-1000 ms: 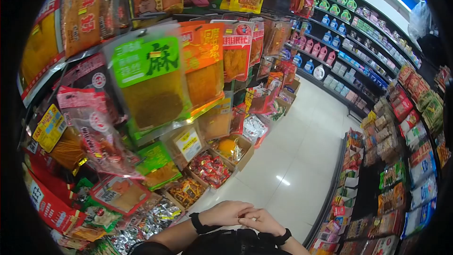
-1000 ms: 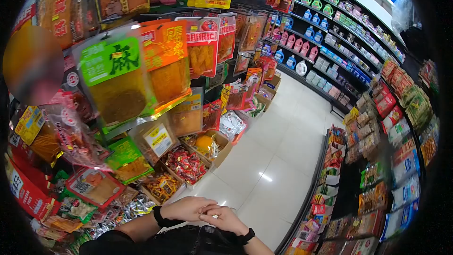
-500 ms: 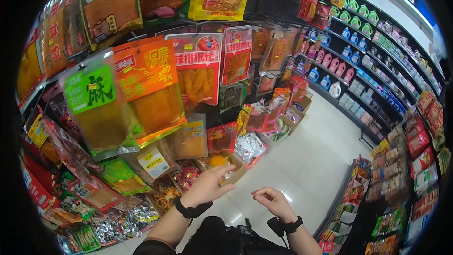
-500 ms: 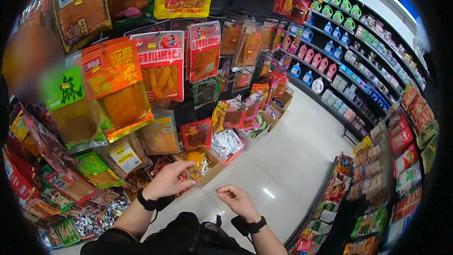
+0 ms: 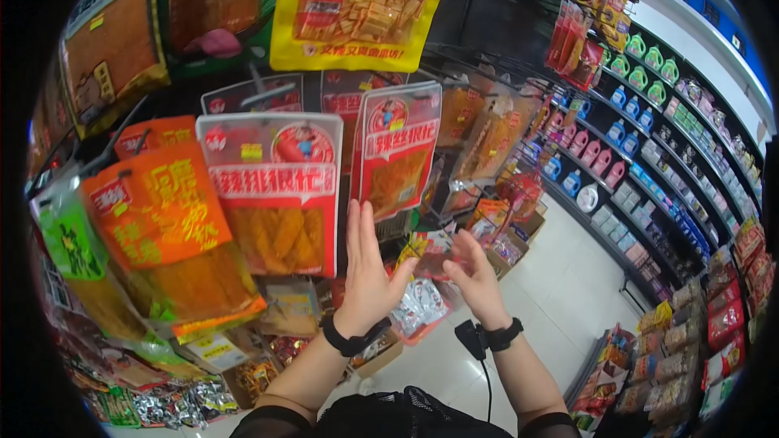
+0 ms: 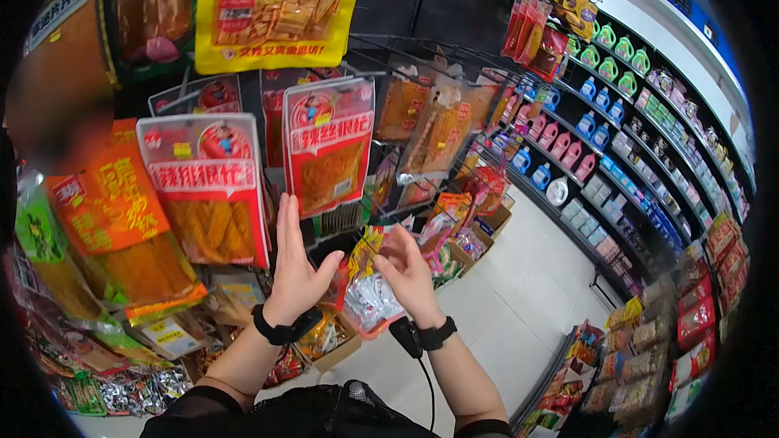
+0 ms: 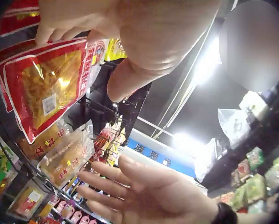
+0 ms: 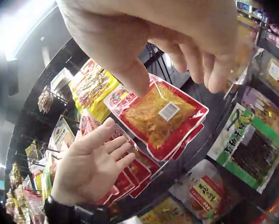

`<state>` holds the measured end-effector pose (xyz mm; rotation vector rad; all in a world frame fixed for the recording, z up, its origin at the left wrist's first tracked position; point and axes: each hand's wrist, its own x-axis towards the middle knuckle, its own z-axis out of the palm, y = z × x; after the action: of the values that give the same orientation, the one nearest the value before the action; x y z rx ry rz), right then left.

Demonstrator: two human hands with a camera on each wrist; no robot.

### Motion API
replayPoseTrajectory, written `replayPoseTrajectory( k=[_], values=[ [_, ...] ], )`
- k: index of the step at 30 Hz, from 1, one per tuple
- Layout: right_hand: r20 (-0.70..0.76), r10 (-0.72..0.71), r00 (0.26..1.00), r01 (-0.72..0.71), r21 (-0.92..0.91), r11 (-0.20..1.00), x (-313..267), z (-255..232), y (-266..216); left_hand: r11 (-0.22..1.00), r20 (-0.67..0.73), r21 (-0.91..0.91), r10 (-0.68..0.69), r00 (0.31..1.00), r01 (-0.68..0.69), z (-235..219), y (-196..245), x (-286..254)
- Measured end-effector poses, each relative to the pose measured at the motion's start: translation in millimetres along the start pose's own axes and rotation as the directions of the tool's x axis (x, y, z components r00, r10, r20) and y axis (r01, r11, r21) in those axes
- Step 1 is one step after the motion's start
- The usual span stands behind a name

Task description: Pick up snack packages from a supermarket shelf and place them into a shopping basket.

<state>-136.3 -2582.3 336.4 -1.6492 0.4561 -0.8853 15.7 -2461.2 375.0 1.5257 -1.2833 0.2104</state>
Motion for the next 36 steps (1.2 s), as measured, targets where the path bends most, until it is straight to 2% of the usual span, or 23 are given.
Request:
replayPoseTrajectory(
  k=[1,4,5,7,8,12,13,15,16,17,19,20,25,27,30,33,34,35,36],
  values=[
    [-0.014,0.026,1.0,-0.025,0.032,0.999,20,-1,-6,1.0,-0.006,0.007,0.003,1.0,-0.003,7,-3,10],
    [-0.025,-0.094,0.995,0.093,-0.053,0.994,76,-8,16,0.998,-0.15,0.055,-0.024,0.988,0.032,23,-14,29],
    [-0.04,-0.121,0.992,0.118,-0.058,0.991,93,-5,23,0.997,-0.151,0.066,-0.023,0.988,0.033,27,-17,33],
    [-0.009,-0.113,0.994,0.113,-0.033,0.993,118,1,31,0.979,-0.167,-0.128,-0.179,0.97,0.159,30,-21,38],
    [0.011,-0.107,0.994,0.107,-0.02,0.994,126,5,33,0.971,-0.168,-0.172,-0.194,0.966,0.165,30,-22,39],
    [0.08,-0.111,0.991,0.104,0.093,0.99,140,10,41,0.972,-0.192,-0.119,-0.221,0.956,0.201,37,-33,37],
    [0.105,-0.113,0.988,0.102,0.101,0.99,138,9,41,0.972,-0.212,-0.106,-0.229,0.95,0.211,36,-30,36],
    [0.2,-0.068,0.977,0.019,0.238,0.971,129,2,33,0.959,-0.142,-0.14,-0.267,0.953,0.248,32,-16,35],
    [0.185,-0.098,0.978,0.05,0.248,0.967,124,0,24,0.947,-0.214,-0.239,-0.267,0.94,0.215,38,-15,36],
    [0.209,-0.104,0.972,0.048,0.257,0.965,118,-4,18,0.949,-0.235,-0.225,-0.272,0.933,0.219,38,-8,33],
    [0.259,-0.118,0.959,-0.005,0.429,0.903,107,-16,7,0.942,-0.191,-0.246,-0.28,0.941,0.23,39,15,32],
    [0.274,-0.143,0.951,-0.008,0.484,0.875,103,-22,0,0.924,-0.206,-0.32,-0.283,0.937,0.209,42,23,30],
    [0.326,-0.19,0.926,-0.006,0.517,0.856,81,-55,-18,0.905,-0.251,-0.382,-0.295,0.922,0.186,56,62,15],
    [0.352,-0.223,0.909,-0.016,0.563,0.826,72,-64,-19,0.887,-0.126,-0.389,-0.317,0.94,0.247,59,74,2],
    [0.385,-0.204,0.9,-0.054,0.563,0.824,54,-74,-22,0.869,-0.155,-0.421,-0.351,0.924,0.259,66,92,-20],
    [0.497,-0.165,0.852,-0.149,0.533,0.833,25,-79,-10,0.877,-0.239,-0.379,-0.401,0.884,0.295,69,116,-54],
    [0.531,-0.175,0.829,-0.158,0.524,0.837,15,-77,-1,0.778,-0.149,-0.511,-0.498,0.854,0.365,65,123,-70],
    [0.574,-0.166,0.802,-0.195,0.514,0.835,3,-74,1,0.775,-0.188,-0.507,-0.526,0.829,0.377,61,128,-88],
    [0.624,-0.148,0.767,-0.241,0.494,0.835,-11,-69,3,0.785,-0.17,-0.467,-0.532,0.83,0.408,57,131,-107]
  ],
)
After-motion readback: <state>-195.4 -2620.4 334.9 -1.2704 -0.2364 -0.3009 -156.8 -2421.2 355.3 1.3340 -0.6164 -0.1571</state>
